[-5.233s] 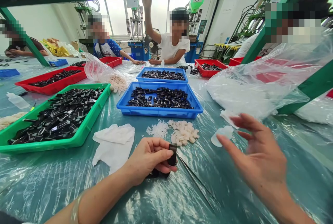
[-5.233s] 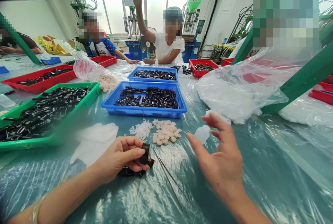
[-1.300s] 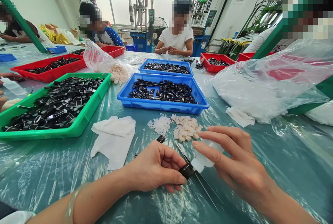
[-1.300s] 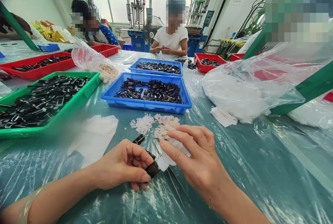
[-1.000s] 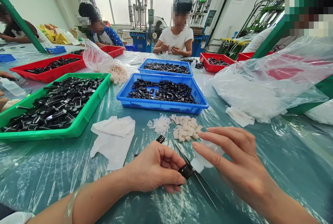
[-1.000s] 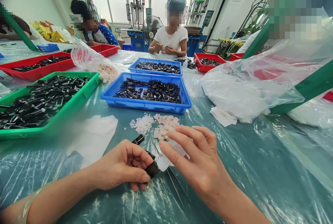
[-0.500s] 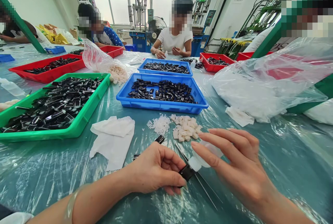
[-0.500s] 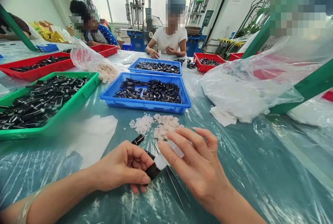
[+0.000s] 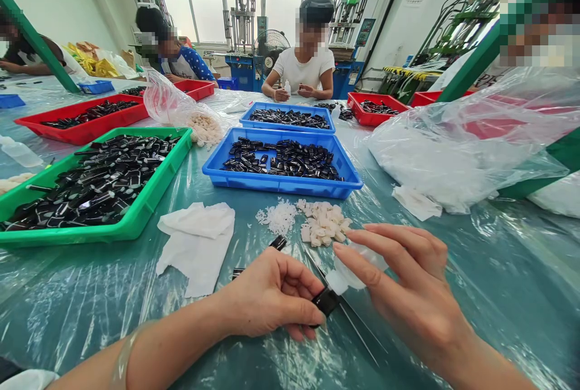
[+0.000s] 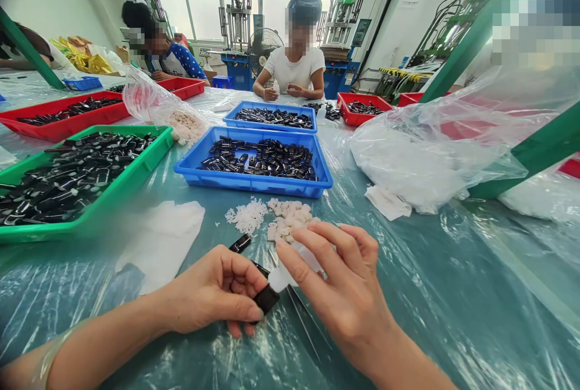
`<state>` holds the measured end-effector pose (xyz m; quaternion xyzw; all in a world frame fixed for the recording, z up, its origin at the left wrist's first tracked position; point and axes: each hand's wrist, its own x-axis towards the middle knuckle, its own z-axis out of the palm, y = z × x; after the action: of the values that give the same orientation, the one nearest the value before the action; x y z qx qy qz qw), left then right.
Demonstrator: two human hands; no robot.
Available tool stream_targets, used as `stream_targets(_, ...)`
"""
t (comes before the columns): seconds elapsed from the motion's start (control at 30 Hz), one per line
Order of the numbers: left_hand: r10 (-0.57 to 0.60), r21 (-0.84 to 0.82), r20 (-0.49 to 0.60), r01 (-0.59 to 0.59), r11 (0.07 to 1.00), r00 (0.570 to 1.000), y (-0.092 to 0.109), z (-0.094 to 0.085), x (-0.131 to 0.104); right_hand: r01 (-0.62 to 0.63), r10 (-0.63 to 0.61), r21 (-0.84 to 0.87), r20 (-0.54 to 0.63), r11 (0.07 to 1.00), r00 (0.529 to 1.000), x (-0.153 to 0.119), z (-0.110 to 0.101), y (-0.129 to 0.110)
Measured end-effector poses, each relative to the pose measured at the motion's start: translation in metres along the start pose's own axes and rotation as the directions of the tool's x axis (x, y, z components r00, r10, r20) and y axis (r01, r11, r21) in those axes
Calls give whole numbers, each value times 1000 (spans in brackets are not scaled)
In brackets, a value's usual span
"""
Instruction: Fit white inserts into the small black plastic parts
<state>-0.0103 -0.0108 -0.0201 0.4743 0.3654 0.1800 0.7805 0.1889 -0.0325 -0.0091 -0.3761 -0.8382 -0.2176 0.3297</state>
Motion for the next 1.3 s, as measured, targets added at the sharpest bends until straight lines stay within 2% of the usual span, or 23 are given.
stream_targets(0.17, -9, -20, -4, 9, 1000, 1000, 1, 0, -1, -38, 39, 38, -3, 999, 999, 3, 1, 0)
stream_targets(0.9, 18, -23, -18, -18, 1000, 1000, 3, 0, -3, 22, -24, 106, 14, 994, 1000, 5, -3, 9)
stream_targets(1.07, 47, -2, -51, -47, 999, 998, 3, 0, -2, 50, -51, 66, 9, 997, 999, 5, -2, 11)
stream_targets(1.2, 103, -6, -111, -104, 995, 989, 4, 1, -3, -11, 11, 31, 20, 999, 1000, 3, 3, 13)
stream_targets(1.3, 170, -39, -225, -183, 982, 959, 10, 1, -6, -152, 150, 78, 36, 985, 988, 0, 7, 17)
